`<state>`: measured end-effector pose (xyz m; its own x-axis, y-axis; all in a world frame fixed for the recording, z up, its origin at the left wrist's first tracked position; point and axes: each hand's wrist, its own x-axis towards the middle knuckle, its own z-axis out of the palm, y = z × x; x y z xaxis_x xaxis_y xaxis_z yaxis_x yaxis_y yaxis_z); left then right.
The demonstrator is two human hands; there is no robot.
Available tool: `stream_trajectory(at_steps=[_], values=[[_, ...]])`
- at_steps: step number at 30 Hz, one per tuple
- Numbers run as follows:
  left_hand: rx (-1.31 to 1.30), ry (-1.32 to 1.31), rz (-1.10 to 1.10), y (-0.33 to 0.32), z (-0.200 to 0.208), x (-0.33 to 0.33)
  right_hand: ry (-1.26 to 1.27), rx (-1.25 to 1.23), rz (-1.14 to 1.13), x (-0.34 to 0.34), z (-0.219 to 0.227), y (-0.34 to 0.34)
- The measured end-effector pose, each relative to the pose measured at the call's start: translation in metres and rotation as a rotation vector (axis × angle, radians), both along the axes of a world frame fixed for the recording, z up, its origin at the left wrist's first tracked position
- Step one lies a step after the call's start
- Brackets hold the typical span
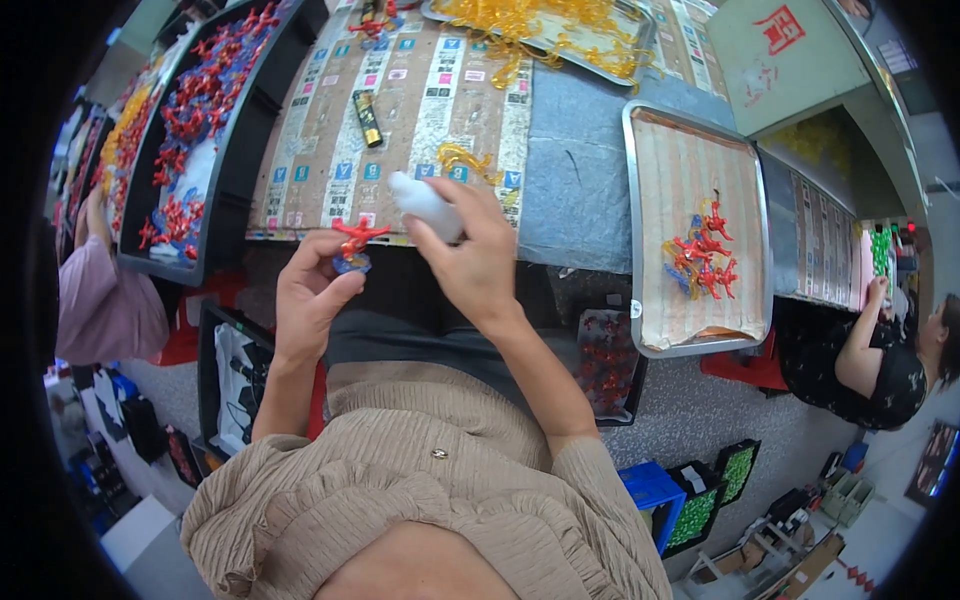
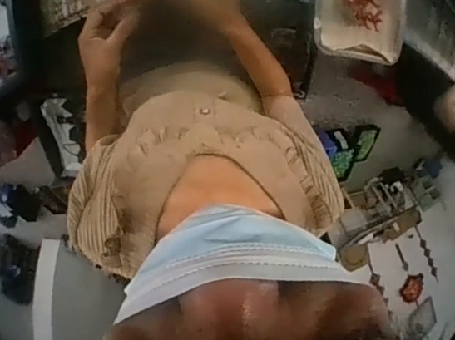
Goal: The person applies glue to plastic figurines using a squeeze bottle and attaches accessory pieces onto the figurines by hand.
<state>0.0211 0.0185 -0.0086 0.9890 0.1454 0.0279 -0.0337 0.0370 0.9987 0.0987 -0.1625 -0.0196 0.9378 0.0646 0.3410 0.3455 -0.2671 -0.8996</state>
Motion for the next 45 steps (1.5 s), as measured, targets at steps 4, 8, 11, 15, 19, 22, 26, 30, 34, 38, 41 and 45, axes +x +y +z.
stream_trajectory(at_steps=[4, 8, 11, 15, 19, 22, 26, 30, 34, 38, 41, 45], values=[[-0.338, 0.142, 0.016, 0.009, -0.004, -0.013, -0.119, -0.146, 0.092, 0.02, -0.006, 0.031], [-0.426, 0.189, 0.033, 0.01, -0.015, -0.019, -0.082, -0.072, 0.118, 0.027, -0.008, 0.045], [-0.414, 0.184, 0.036, 0.007, -0.015, -0.017, -0.1, -0.043, 0.117, 0.026, -0.002, 0.042], [-0.451, 0.167, -0.037, 0.003, -0.011, -0.012, -0.322, -0.324, -0.028, 0.026, 0.004, 0.003], [-0.555, 0.186, -0.057, -0.004, -0.01, -0.007, -0.266, -0.586, -0.091, 0.034, 0.004, -0.035], [-0.626, 0.226, -0.093, -0.013, -0.007, -0.003, -0.174, -0.623, -0.013, 0.043, 0.0, -0.043], [-0.67, 0.21, -0.133, -0.018, -0.003, 0.0, -0.173, -0.643, 0.006, 0.048, 0.005, -0.046], [-0.786, 0.246, -0.14, -0.019, -0.001, -0.001, 0.059, -0.242, 0.046, 0.028, 0.01, -0.055], [-0.827, 0.289, -0.13, -0.027, -0.004, 0.004, 0.392, 0.205, 0.184, -0.019, 0.033, -0.054], [-0.82, 0.28, -0.208, -0.036, -0.003, 0.007, 0.223, 0.181, 0.243, -0.044, 0.026, -0.05], [-0.731, 0.293, -0.19, -0.041, -0.002, 0.007, 0.113, 0.109, 0.242, -0.049, 0.025, -0.051], [-0.626, 0.208, -0.176, -0.045, -0.001, 0.005, 0.013, -0.02, 0.167, -0.051, 0.034, -0.048]])
